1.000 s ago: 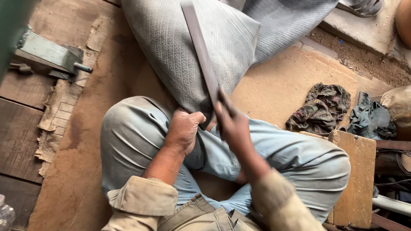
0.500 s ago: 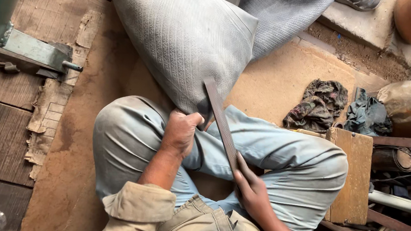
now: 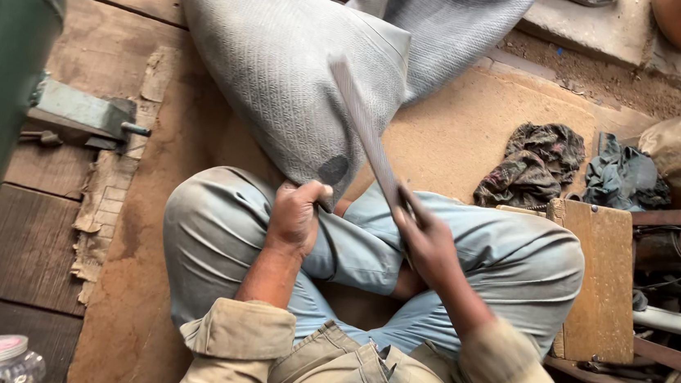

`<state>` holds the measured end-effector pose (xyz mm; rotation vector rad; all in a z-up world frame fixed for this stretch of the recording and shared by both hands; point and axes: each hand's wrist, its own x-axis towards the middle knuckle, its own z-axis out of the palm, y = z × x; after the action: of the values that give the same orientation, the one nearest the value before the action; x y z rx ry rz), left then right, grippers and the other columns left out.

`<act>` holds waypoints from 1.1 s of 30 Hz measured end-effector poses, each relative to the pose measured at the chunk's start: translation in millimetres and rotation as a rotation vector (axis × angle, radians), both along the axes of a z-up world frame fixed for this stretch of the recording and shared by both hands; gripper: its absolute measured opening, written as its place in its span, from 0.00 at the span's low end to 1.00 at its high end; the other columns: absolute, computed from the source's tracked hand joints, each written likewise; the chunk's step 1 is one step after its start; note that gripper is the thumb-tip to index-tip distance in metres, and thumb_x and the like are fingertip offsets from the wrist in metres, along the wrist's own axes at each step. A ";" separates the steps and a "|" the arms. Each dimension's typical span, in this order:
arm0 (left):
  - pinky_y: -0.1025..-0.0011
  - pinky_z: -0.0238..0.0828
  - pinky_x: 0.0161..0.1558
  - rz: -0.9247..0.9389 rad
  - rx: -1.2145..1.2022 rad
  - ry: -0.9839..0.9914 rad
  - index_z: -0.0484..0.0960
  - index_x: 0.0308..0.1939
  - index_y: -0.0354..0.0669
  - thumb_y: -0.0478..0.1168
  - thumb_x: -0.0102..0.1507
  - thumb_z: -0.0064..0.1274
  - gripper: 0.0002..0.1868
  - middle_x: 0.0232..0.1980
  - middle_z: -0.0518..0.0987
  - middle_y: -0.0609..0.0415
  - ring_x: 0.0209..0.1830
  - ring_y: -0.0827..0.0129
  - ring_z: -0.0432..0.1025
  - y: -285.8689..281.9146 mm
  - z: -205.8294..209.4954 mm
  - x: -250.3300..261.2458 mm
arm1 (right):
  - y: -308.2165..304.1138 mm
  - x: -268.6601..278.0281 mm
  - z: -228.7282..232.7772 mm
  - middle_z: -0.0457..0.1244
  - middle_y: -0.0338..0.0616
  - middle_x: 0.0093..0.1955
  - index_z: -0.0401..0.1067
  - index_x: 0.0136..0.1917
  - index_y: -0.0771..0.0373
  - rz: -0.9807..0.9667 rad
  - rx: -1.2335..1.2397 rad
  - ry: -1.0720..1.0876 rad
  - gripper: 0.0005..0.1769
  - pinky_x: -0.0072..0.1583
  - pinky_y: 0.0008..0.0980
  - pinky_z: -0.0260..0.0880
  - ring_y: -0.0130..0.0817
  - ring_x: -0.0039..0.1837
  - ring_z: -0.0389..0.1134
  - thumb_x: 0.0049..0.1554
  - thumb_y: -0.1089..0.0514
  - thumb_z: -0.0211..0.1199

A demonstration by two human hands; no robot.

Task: The person uses a rasp to roughen the surface of a gray rubber inner tube and then trims around a patch area with scissors.

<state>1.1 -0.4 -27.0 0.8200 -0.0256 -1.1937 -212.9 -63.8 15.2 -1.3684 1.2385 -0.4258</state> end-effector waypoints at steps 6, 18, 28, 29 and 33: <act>0.69 0.65 0.62 -0.002 0.013 0.049 0.80 0.50 0.30 0.27 0.55 0.50 0.18 0.51 0.80 0.52 0.52 0.67 0.73 -0.8 13.9 0.0 | 61.4 -81.6 11.0 0.55 0.31 0.29 0.61 0.77 0.56 -0.001 0.204 0.055 0.34 0.30 0.25 0.55 0.21 0.29 0.54 0.58 0.55 0.61; 0.72 0.70 0.46 0.054 0.056 -0.040 0.82 0.34 0.31 0.23 0.53 0.49 0.09 0.37 0.80 0.56 0.36 0.70 0.73 -5.7 -15.9 0.4 | 19.3 37.1 -2.0 0.54 0.30 0.30 0.61 0.79 0.53 0.154 0.020 0.009 0.32 0.34 0.25 0.56 0.20 0.32 0.52 0.63 0.51 0.58; 0.70 0.71 0.50 0.079 0.055 0.037 0.80 0.41 0.29 0.23 0.53 0.49 0.14 0.42 0.81 0.51 0.41 0.67 0.74 1.0 11.5 -3.7 | -2.0 12.5 -15.7 0.61 0.34 0.46 0.62 0.76 0.61 0.260 -0.356 -0.081 0.28 0.45 0.26 0.58 0.23 0.46 0.57 0.65 0.52 0.59; 0.71 0.71 0.50 0.095 0.059 0.056 0.80 0.42 0.30 0.22 0.52 0.48 0.15 0.43 0.81 0.52 0.41 0.68 0.74 -0.7 7.4 -4.3 | 7.7 -7.7 -15.5 0.64 0.40 0.58 0.61 0.75 0.68 0.399 -0.605 -0.160 0.24 0.55 0.27 0.61 0.27 0.59 0.63 0.70 0.55 0.57; 0.69 0.71 0.49 0.102 0.091 0.089 0.80 0.41 0.27 0.22 0.52 0.48 0.13 0.42 0.80 0.51 0.41 0.67 0.74 -2.3 -17.8 -4.8 | 70.5 -50.0 -12.1 0.59 0.36 0.31 0.63 0.77 0.59 0.061 0.144 -0.019 0.32 0.34 0.26 0.59 0.22 0.32 0.57 0.61 0.54 0.59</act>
<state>-3.7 -2.7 -44.8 0.8377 0.1428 -1.1400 -262.9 6.7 3.2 -1.2733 1.1853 -0.3006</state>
